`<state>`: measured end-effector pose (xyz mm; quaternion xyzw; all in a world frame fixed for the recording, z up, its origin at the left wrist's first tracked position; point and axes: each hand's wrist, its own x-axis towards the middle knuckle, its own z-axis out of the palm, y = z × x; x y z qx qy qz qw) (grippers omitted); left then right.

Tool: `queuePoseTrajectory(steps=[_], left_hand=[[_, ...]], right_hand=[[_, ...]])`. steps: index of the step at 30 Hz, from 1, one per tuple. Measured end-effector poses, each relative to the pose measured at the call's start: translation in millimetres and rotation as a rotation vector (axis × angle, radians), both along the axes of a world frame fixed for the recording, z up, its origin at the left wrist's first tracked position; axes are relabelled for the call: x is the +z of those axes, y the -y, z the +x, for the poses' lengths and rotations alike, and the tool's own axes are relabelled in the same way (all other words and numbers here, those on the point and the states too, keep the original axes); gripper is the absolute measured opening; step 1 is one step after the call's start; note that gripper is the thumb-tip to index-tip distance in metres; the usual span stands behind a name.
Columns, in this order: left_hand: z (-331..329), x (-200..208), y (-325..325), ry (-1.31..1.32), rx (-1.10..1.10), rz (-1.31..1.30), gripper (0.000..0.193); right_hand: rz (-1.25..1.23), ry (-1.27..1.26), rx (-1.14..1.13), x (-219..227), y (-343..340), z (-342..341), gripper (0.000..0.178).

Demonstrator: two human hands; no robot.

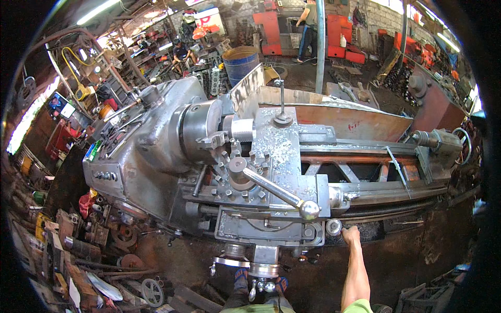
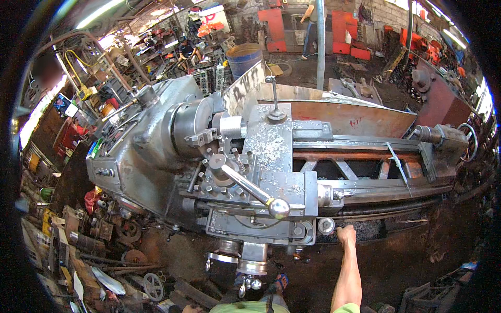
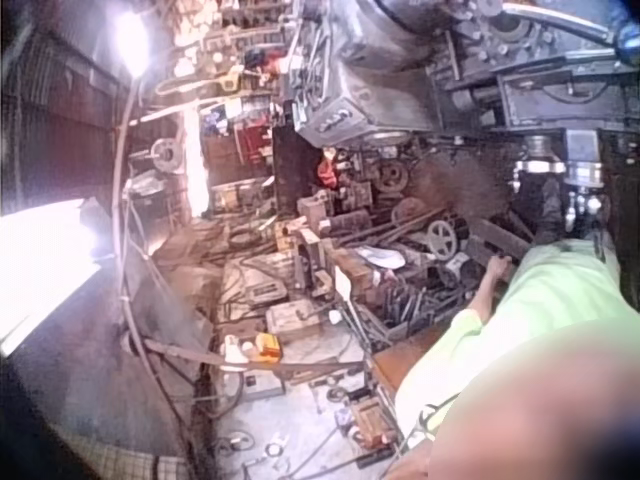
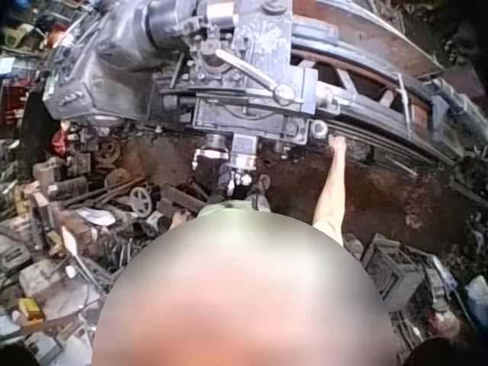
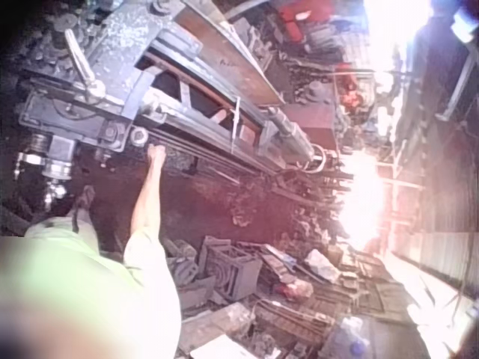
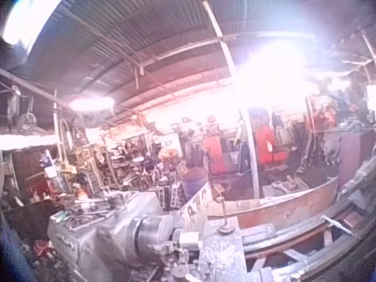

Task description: The person operates a metal lathe, using both hands to turn control wheels and levers while a cylindrical metal workpiece rotates in the chuck. The person repeatedly adjusts the tool carriage and cross-slide, then repositions hands on the control panel and wheels throughout the clip.

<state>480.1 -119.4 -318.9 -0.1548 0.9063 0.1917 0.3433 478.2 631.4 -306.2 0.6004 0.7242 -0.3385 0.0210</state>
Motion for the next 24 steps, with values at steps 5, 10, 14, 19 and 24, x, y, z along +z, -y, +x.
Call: queuePoseTrajectory(steps=[5,10,14,19,24], left_hand=[[-37,5,-20,0.002,-0.093,-0.033,0.057],[-93,36,-47,-0.111,-0.197,0.087,0.054],[-143,59,-86,-0.175,-0.102,0.254,0.062],[-193,75,-129,-0.354,-0.487,0.311,0.074],[-224,64,-153,-0.211,-0.781,0.257,0.083]], right_hand=[[0.023,-0.041,-0.035,10,14,5,0.049],[-0.014,-0.217,-0.003,3,23,21,0.059],[0.078,-0.277,-0.033,6,54,42,0.078],[0.177,-0.312,-0.052,45,145,75,0.069],[-0.190,-0.410,0.067,107,294,83,0.045]])
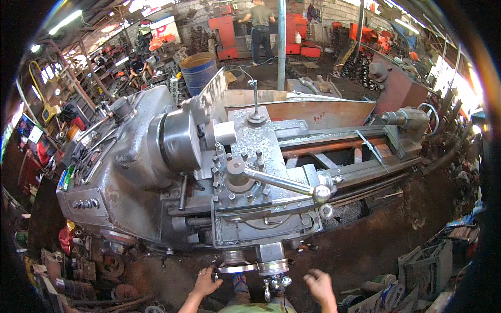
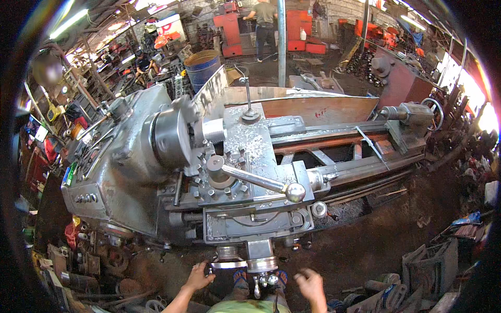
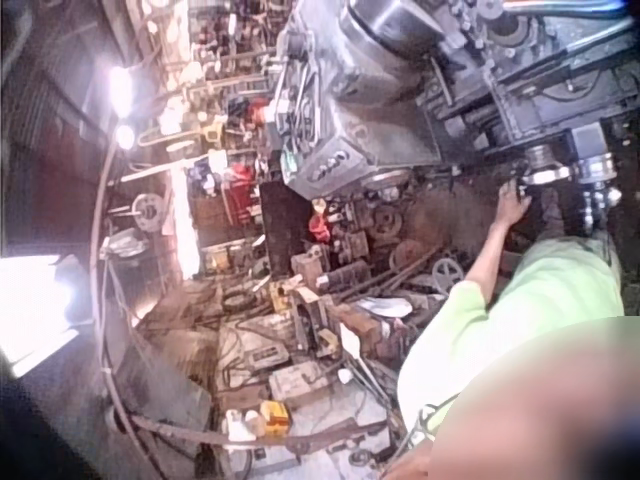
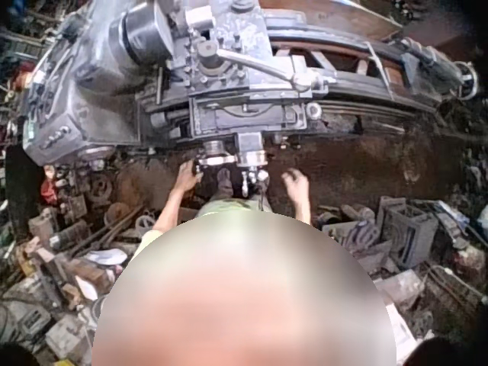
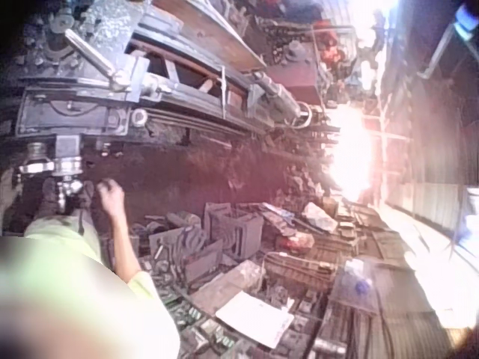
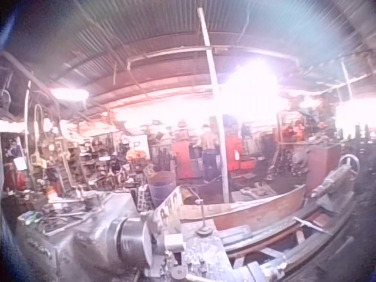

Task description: The person operates a metal lathe, using both hands to turn control wheels and levers while a cylindrical metal workpiece rotates in the chuck. The person repeatedly adjusts the tool carriage and cross-slide, then repositions hands on the control panel and wheels throughout the clip.

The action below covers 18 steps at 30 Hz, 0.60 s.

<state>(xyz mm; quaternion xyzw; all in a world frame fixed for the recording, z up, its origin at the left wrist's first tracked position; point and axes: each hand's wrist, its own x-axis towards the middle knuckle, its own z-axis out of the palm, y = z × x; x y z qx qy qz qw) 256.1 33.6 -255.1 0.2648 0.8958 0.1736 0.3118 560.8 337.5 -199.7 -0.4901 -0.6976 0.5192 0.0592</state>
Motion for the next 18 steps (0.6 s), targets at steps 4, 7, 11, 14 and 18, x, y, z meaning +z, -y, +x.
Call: queuePoseTrajectory(steps=[4,7,11,14,18], left_hand=[[-13,-17,-6,-0.062,-0.066,0.027,0.072],[-23,-26,-8,-0.039,-0.086,0.018,0.067],[-32,-34,-11,0.083,-0.099,0.025,0.065],[-34,-40,-11,0.066,-0.117,0.019,0.065],[-37,-51,-9,0.082,-0.125,0.018,0.068]], right_hand=[[-0.335,-0.147,0.178,37,70,-23,0.053],[-0.329,-0.171,0.183,49,98,-50,0.048],[-0.372,-0.151,-0.132,36,121,-74,0.043],[-0.428,-0.249,-0.295,14,130,-80,0.038],[-0.377,-0.182,-0.352,-5,133,-81,0.058]])
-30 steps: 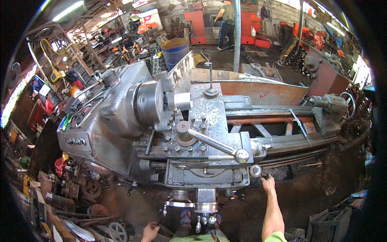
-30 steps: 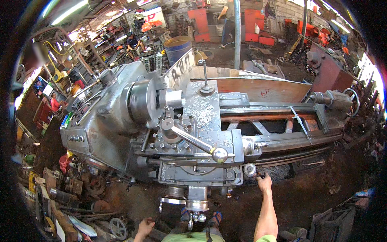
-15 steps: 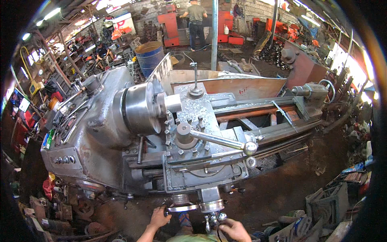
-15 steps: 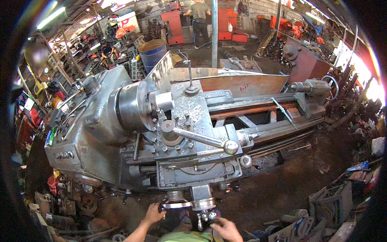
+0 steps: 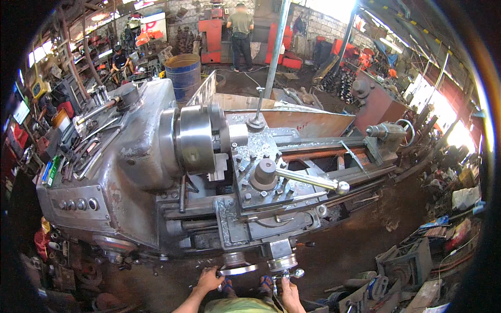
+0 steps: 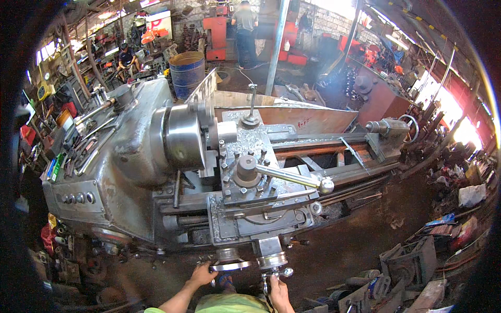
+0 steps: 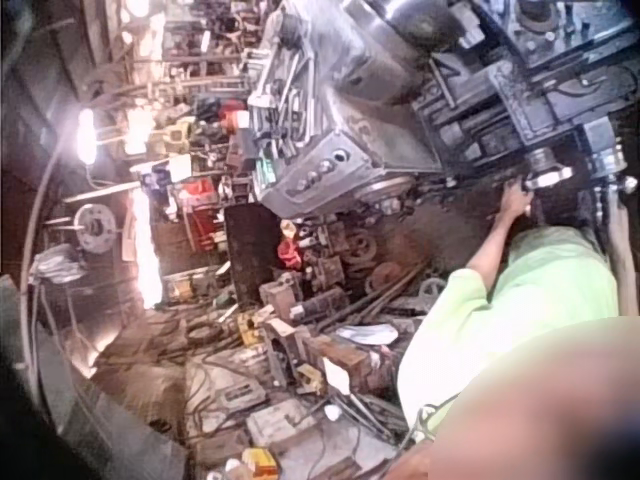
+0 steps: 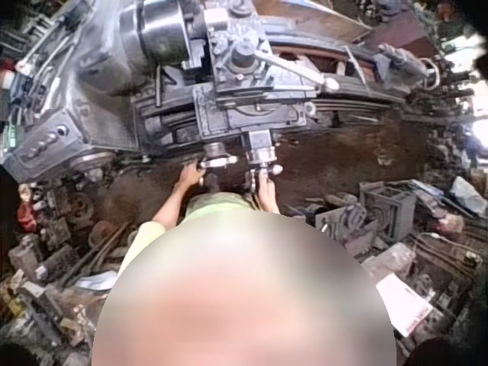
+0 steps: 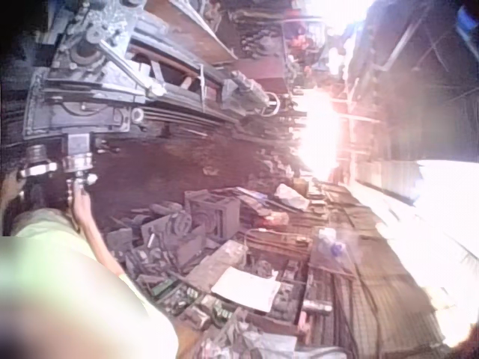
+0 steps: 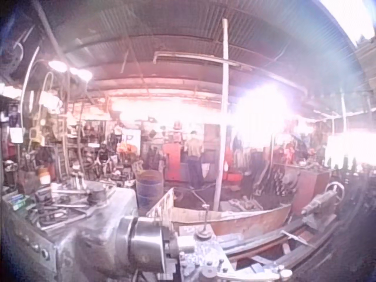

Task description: The person operates a metal lathe, using both hands to turn control wheels and levers while a cylindrical metal workpiece rotates in the chuck. The person repeatedly adjusts the tool carriage and cross-slide, then repositions hands on the control panel and wheels throughout the clip.

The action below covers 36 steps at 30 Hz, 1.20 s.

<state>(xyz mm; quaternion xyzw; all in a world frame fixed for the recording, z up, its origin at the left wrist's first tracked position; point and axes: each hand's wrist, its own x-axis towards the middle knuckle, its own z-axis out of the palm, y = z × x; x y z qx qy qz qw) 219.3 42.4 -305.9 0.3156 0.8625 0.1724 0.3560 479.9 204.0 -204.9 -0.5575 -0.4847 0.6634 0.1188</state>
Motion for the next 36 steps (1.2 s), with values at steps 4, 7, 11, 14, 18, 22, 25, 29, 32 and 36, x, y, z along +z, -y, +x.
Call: queuePoseTrajectory(steps=[4,7,11,14,18,22,25,29,32,36], left_hand=[[-4,-5,1,0.032,-0.020,-0.030,0.069],[-6,-2,0,0.060,-0.023,-0.060,0.069],[-10,6,-2,0.078,-0.074,-0.038,0.075],[-10,9,-2,0.069,-0.077,-0.045,0.075],[-6,6,-1,0.075,-0.033,-0.025,0.067],[-7,3,0,0.076,-0.036,-0.027,0.068],[-8,7,-2,0.073,-0.039,-0.040,0.068],[-7,13,-5,0.092,-0.024,-0.073,0.068],[-7,14,-8,0.070,-0.056,-0.102,0.067],[-8,11,-10,0.068,-0.058,-0.108,0.068]], right_hand=[[-0.375,-0.347,-0.182,14,7,-3,0.063],[-0.423,-0.435,-0.219,42,1,2,0.047],[0.123,0.080,0.025,69,-33,25,0.020],[0.364,0.258,0.104,56,-49,33,0.024],[0.552,0.528,0.271,15,-39,25,0.034],[0.518,0.793,0.583,13,-29,16,0.062],[0.721,0.660,0.522,44,-21,11,0.084],[0.894,0.600,0.430,78,-9,-10,0.101],[0.921,0.613,0.365,80,-8,-30,0.097],[0.980,0.648,0.384,74,-14,-34,0.088]])
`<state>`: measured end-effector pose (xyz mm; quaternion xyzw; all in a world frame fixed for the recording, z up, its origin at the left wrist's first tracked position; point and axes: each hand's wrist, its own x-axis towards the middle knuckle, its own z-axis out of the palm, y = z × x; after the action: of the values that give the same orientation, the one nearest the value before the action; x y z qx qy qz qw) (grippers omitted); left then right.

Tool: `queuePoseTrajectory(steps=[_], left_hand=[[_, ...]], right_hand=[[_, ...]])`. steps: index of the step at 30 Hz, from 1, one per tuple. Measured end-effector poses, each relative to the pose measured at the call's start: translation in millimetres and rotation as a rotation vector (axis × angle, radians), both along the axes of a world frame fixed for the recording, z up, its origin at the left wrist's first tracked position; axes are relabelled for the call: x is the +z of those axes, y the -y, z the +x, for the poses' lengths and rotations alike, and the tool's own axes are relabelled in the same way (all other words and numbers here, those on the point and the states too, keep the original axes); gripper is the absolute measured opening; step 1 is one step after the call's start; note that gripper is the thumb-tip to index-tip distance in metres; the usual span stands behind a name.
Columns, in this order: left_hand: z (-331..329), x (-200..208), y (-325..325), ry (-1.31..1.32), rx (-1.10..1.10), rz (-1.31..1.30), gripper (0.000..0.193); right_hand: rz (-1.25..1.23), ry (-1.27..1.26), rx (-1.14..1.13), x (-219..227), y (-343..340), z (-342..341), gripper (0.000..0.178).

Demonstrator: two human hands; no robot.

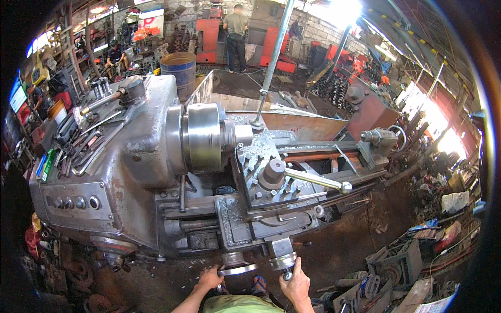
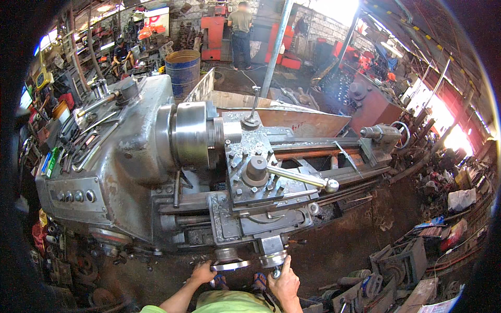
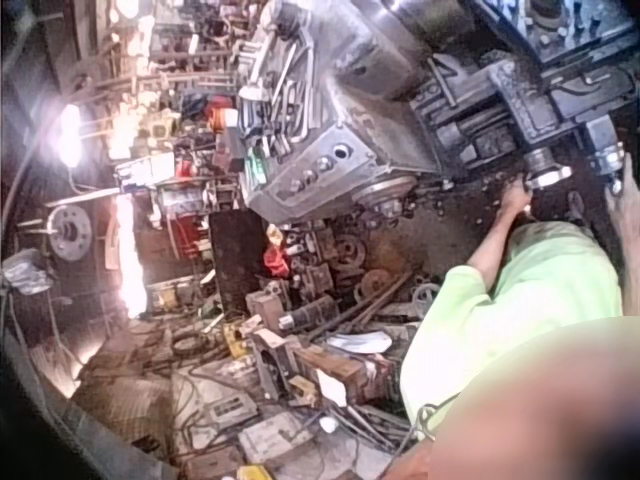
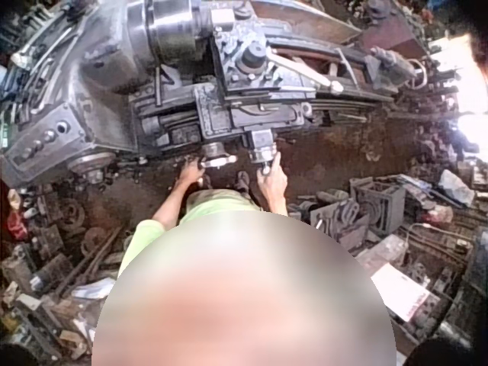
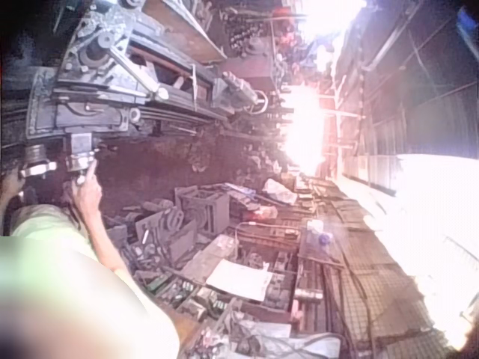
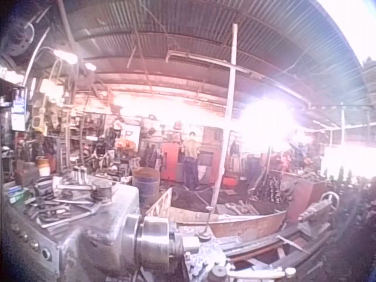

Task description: The person operates a metal lathe, using both hands to turn control wheels and levers while a cylindrical metal workpiece rotates in the chuck. The person repeatedly adjusts the tool carriage and cross-slide, then repositions hands on the control panel and wheels throughout the clip.

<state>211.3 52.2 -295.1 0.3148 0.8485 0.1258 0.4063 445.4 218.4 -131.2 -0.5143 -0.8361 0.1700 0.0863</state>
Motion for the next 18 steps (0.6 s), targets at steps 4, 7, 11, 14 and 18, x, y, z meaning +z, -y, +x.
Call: queuePoseTrajectory(steps=[4,7,11,14,18], left_hand=[[-1,-2,-2,0.010,-0.019,-0.012,0.069],[-1,-2,-2,0.001,-0.018,-0.013,0.068],[0,-4,-1,-0.011,-0.009,-0.006,0.067],[1,-5,-1,-0.034,-0.013,-0.012,0.067],[1,-7,-1,-0.003,0.005,-0.022,0.067]], right_hand=[[-0.049,-0.060,0.003,1,-8,7,0.085],[-0.127,-0.091,-0.024,5,-12,9,0.082],[-0.206,-0.208,-0.046,8,-19,11,0.078],[-0.296,-0.279,-0.074,7,-26,15,0.077],[-0.470,-0.329,-0.141,0,-36,21,0.070]])
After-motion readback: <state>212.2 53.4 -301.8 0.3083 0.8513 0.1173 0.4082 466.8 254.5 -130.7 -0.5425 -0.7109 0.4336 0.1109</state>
